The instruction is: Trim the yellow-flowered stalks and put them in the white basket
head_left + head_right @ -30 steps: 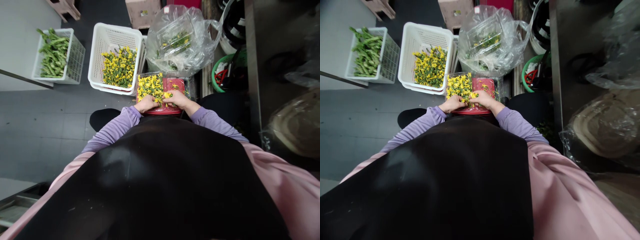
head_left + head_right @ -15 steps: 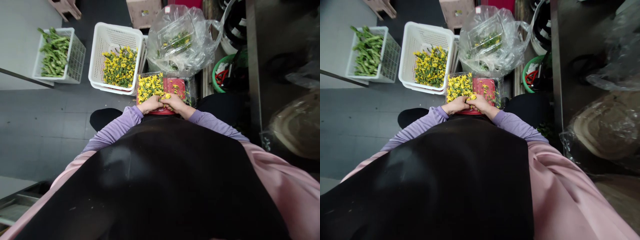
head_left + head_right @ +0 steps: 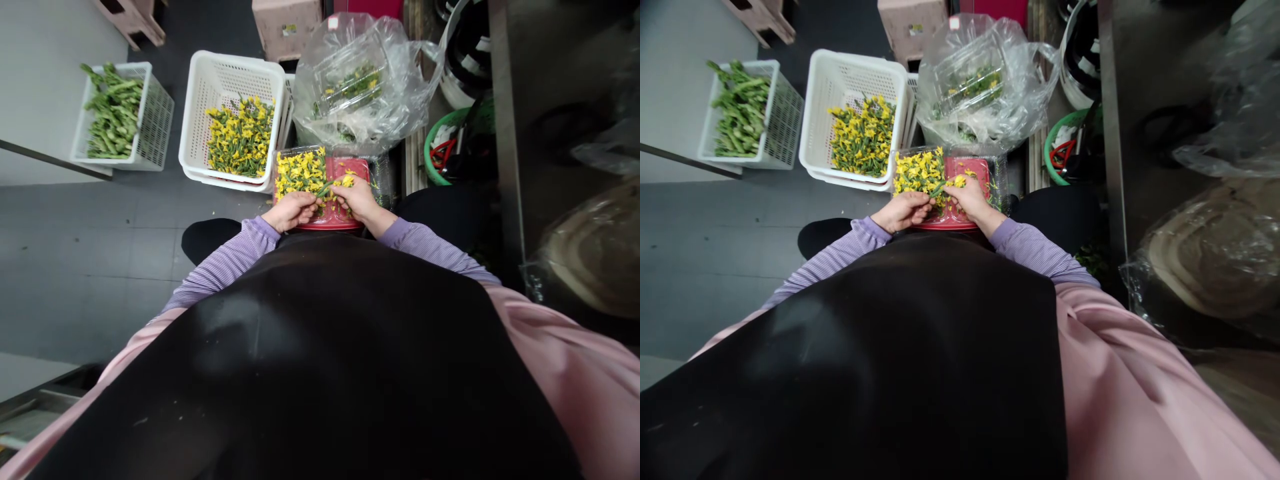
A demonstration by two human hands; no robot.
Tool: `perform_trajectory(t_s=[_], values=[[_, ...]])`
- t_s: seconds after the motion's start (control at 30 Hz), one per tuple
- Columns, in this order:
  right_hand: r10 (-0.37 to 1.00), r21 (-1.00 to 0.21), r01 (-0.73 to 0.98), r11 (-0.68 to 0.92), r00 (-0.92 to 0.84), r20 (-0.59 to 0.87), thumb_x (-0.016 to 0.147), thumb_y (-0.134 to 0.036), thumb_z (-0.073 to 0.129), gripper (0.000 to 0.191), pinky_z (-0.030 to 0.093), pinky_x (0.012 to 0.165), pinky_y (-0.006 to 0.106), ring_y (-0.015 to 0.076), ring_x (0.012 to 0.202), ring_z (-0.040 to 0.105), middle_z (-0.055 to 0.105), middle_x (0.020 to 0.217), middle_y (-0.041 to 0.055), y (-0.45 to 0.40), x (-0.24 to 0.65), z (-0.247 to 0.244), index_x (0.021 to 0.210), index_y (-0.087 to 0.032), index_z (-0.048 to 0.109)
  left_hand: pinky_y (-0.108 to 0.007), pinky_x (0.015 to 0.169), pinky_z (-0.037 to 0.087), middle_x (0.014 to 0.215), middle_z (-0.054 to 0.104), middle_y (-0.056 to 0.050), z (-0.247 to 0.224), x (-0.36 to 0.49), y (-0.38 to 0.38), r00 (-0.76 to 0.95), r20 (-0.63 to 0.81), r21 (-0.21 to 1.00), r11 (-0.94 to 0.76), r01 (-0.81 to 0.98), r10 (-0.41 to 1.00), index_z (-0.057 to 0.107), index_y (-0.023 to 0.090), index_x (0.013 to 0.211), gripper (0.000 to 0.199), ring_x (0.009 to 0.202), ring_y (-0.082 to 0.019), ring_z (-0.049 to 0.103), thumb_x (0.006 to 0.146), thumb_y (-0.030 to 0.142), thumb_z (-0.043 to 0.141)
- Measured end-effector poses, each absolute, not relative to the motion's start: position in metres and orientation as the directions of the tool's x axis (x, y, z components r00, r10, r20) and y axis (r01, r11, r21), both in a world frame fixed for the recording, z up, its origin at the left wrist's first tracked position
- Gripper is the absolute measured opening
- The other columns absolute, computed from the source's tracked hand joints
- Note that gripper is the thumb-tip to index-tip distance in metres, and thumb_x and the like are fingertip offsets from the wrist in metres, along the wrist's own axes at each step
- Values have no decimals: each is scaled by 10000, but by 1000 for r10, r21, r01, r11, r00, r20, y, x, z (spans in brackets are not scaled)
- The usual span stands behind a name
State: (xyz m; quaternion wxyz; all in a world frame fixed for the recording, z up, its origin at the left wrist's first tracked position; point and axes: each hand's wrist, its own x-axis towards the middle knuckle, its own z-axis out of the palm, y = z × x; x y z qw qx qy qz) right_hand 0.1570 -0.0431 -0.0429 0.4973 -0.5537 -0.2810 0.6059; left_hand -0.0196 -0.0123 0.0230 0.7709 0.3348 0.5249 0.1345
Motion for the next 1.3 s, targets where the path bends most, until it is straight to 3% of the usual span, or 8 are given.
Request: perform_trajectory(t_s=[0.2,0.43,0.57,0.73,1.0,1.17,1.3], values=[[935,-900,-300,-315,65,-348,782,-326,867,372,248,397,189,72,434,398,499,525,-89,-43,159,-43,924,-230,537,-173,376,215,497,507,47,16,-20,-14,435,-663,737,634,235,609,660,101,759,215,359,-19,355,971,130,643],[945,-868,-386,-313,-38,-324,731,-413,921,514,256,405,191,73,445,402,474,525,-110,-47,153,-41,920,-248,473,-199,391,215,448,484,72,16,-18,-19,504,-553,830,392,396,663,654,131,740,222,337,-36,352,946,93,578],[945,-838,-438,-325,-106,-311,748,-385,906,491,255,398,178,63,445,384,485,542,-111,-48,152,-40,923,-243,469,-191,437,241,472,508,72,16,-17,-20,536,-465,873,264,410,705,654,128,699,191,387,-30,364,871,76,589],[928,-811,-452,-372,-215,-306,778,-363,869,425,230,390,155,50,420,352,434,502,-132,-46,158,-40,946,-221,506,-188,416,234,481,493,69,16,-16,-20,511,-518,850,344,399,686,608,147,695,215,369,-32,349,897,102,552],[914,-806,-433,-405,-212,-346,789,-321,873,400,248,389,143,44,408,368,480,516,-127,-49,154,-32,935,-223,513,-186,420,224,504,473,65,18,-13,-24,487,-537,841,393,373,688,523,182,670,287,383,-40,336,949,166,586],[873,-724,-489,-487,-245,-422,811,-220,837,323,205,378,143,28,410,326,454,532,-111,-50,154,-24,838,-196,516,-194,522,313,506,493,50,14,-17,-18,561,-411,886,171,431,718,512,171,558,326,478,-58,393,874,99,549],[829,-608,-578,-544,-258,-496,869,-186,752,258,170,365,139,16,421,267,491,602,-80,-43,163,-21,785,-180,509,-225,635,391,551,524,24,4,-20,-10,561,-404,816,7,578,723,546,170,536,367,566,-100,460,897,117,518]])
